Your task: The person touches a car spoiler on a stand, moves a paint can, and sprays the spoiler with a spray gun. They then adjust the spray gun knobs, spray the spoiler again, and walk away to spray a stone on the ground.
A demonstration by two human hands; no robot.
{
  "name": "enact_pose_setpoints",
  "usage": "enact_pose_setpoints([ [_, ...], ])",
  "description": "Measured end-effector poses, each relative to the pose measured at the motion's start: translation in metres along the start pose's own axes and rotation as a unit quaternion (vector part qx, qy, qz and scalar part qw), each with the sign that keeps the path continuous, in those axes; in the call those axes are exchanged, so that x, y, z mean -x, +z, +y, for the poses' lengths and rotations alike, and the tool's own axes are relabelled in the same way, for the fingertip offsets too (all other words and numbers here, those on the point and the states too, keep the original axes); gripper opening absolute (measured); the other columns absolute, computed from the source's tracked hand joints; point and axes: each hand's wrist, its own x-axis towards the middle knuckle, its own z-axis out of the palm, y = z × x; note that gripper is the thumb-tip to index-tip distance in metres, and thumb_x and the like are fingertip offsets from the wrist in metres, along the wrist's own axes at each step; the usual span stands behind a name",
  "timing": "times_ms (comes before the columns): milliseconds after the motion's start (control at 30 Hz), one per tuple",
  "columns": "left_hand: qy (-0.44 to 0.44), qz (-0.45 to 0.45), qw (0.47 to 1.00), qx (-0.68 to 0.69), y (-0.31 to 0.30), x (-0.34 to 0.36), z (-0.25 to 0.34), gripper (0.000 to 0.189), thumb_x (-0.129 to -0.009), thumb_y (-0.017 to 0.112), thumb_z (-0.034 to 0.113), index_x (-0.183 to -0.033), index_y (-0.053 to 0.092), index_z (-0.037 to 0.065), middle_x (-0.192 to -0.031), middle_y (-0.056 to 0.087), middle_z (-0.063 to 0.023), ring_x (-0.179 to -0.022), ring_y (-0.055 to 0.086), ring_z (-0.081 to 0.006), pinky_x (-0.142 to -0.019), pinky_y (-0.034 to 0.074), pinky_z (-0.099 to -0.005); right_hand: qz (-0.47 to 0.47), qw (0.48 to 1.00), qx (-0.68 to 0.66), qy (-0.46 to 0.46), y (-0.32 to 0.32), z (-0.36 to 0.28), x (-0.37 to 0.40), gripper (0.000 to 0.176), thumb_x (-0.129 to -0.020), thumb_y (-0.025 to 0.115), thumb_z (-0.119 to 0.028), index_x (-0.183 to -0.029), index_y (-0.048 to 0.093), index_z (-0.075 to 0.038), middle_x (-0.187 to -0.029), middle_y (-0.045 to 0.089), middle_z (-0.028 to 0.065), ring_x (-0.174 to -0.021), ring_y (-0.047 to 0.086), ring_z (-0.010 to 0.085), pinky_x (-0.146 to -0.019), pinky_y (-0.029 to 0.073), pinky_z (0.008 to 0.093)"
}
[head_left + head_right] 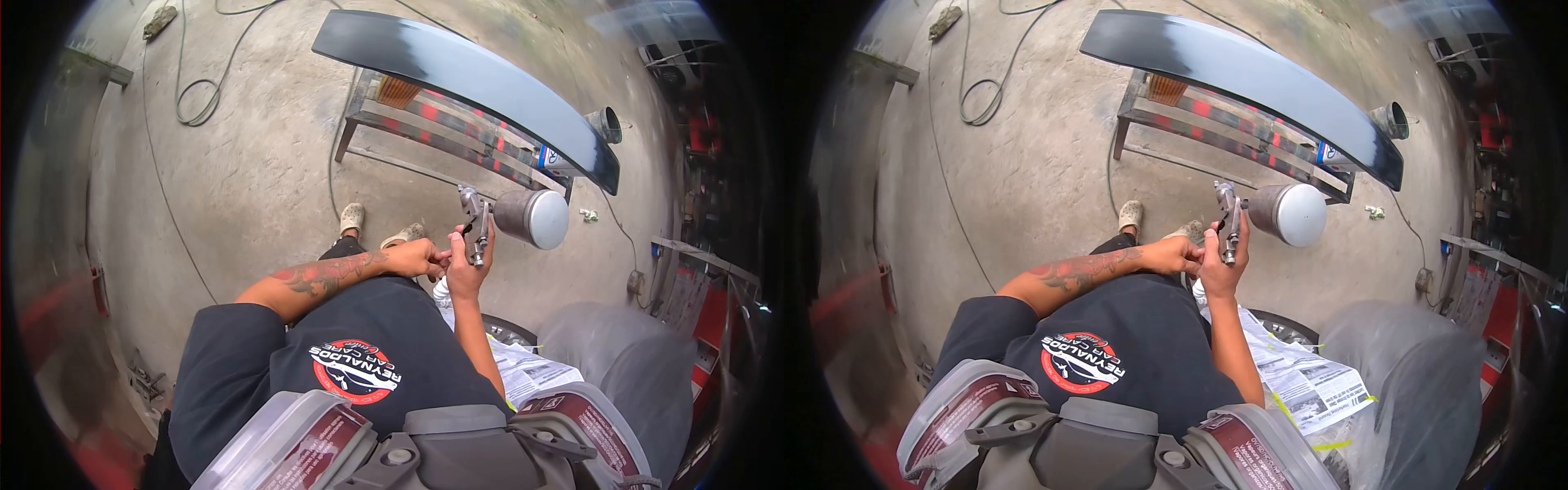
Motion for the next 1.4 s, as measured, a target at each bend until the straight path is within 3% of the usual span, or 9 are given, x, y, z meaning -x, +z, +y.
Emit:
enact_pose_setpoints([
  [133, 0.014, -0.057, 0.998, 0.023, 0.015, -0.032, -0.009, 0.022, -0.092, 0.068, 0.010, -0.109, 0.070, -0.004, -0.092, 0.073, -0.0080, -0.089, 0.067, -0.0135, -0.082, 0.052, -0.0303, 0.109, 0.994, -0.003, 0.009, -0.021, 0.001, 0.001, 0.058, -0.091, 0.059, 0.000, -0.145, 0.038, -0.004, -0.112, 0.060, 0.0121, -0.092, 0.065, 0.0180, -0.058, 0.058, 0.0260],
  [267, 0.009, -0.055, 0.998, -0.036, 0.012, -0.035, 0.006, 0.023, -0.090, 0.070, 0.012, -0.109, 0.071, -0.001, -0.090, 0.073, -0.0088, -0.087, 0.066, -0.0131, -0.080, 0.051, -0.0291, 0.118, 0.993, -0.006, 0.003, -0.024, -0.002, -0.002, 0.059, -0.090, 0.059, 0.001, -0.145, 0.037, -0.004, -0.112, 0.060, 0.0128, -0.091, 0.066, 0.0187, -0.057, 0.058, 0.0266],
  [433, -0.011, 0.005, 0.999, -0.030, -0.001, -0.018, -0.002, 0.019, -0.087, 0.072, 0.014, -0.100, 0.074, 0.000, -0.083, 0.073, -0.0085, -0.078, 0.067, -0.0127, -0.078, 0.052, -0.0308, 0.008, 1.000, -0.016, 0.000, -0.008, -0.004, -0.006, 0.057, -0.090, 0.061, 0.001, -0.144, 0.045, -0.006, -0.110, 0.066, 0.0120, -0.092, 0.065, 0.0144, -0.069, 0.057, 0.0262],
  [667, 0.039, 0.059, 0.997, 0.041, 0.001, 0.006, -0.005, 0.020, -0.090, 0.065, 0.005, -0.108, 0.066, -0.006, -0.096, 0.072, -0.0086, -0.091, 0.064, -0.0137, -0.083, 0.051, -0.0315, -0.135, 0.988, 0.013, -0.071, 0.005, -0.014, -0.015, 0.056, -0.086, 0.063, -0.003, -0.141, 0.051, -0.006, -0.104, 0.068, 0.0104, -0.089, 0.066, 0.0151, -0.079, 0.053, 0.0312],
  [767, 0.011, 0.022, 0.997, 0.077, 0.006, -0.005, 0.004, 0.023, -0.094, 0.064, 0.005, -0.114, 0.063, -0.005, -0.106, 0.070, -0.0090, -0.097, 0.065, -0.0149, -0.087, 0.052, -0.0312, -0.103, 0.993, -0.005, -0.052, -0.011, -0.017, -0.022, 0.055, -0.086, 0.063, -0.003, -0.140, 0.052, -0.006, -0.101, 0.069, 0.0097, -0.087, 0.065, 0.0149, -0.080, 0.053, 0.0310],
  [867, 0.039, -0.009, 0.991, 0.127, 0.016, -0.035, -0.002, 0.037, -0.096, 0.065, 0.009, -0.130, 0.056, -0.003, -0.113, 0.068, -0.0095, -0.101, 0.064, -0.0150, -0.091, 0.052, -0.0317, -0.026, 0.999, -0.013, -0.014, -0.040, -0.007, -0.034, 0.052, -0.087, 0.062, -0.002, -0.138, 0.052, -0.006, -0.096, 0.067, 0.0058, -0.081, 0.063, 0.0114, -0.069, 0.053, 0.0280],
  [967, -0.017, 0.005, 0.994, 0.105, 0.015, -0.047, -0.002, 0.046, -0.096, 0.066, 0.010, -0.137, 0.051, -0.002, -0.116, 0.067, -0.0095, -0.104, 0.063, -0.0146, -0.092, 0.051, -0.0300, 0.038, 0.998, -0.047, 0.013, -0.074, -0.012, -0.045, 0.051, -0.088, 0.060, -0.001, -0.138, 0.050, -0.006, -0.092, 0.064, 0.0037, -0.075, 0.062, 0.0091, -0.051, 0.051, 0.0236],
  [1267, -0.089, 0.212, 0.972, 0.041, -0.019, -0.045, -0.026, 0.039, -0.096, 0.065, 0.013, -0.131, 0.057, -0.004, -0.106, 0.071, -0.0114, -0.094, 0.065, -0.0141, -0.088, 0.052, -0.0296, 0.212, 0.977, -0.004, 0.013, -0.223, 0.005, -0.096, 0.026, -0.089, 0.063, -0.006, -0.114, 0.056, -0.003, -0.094, 0.063, 0.0064, -0.075, 0.063, 0.0131, -0.047, 0.053, 0.0267],
  [1400, -0.082, 0.256, 0.963, 0.023, -0.022, -0.059, -0.033, 0.038, -0.096, 0.065, 0.014, -0.130, 0.058, -0.003, -0.106, 0.071, -0.0119, -0.094, 0.065, -0.0142, -0.088, 0.052, -0.0292, 0.267, 0.963, 0.027, 0.013, -0.294, 0.018, -0.128, 0.040, -0.088, 0.060, -0.005, -0.128, 0.053, -0.005, -0.094, 0.062, 0.0058, -0.074, 0.064, 0.0128, -0.048, 0.055, 0.0252],
])
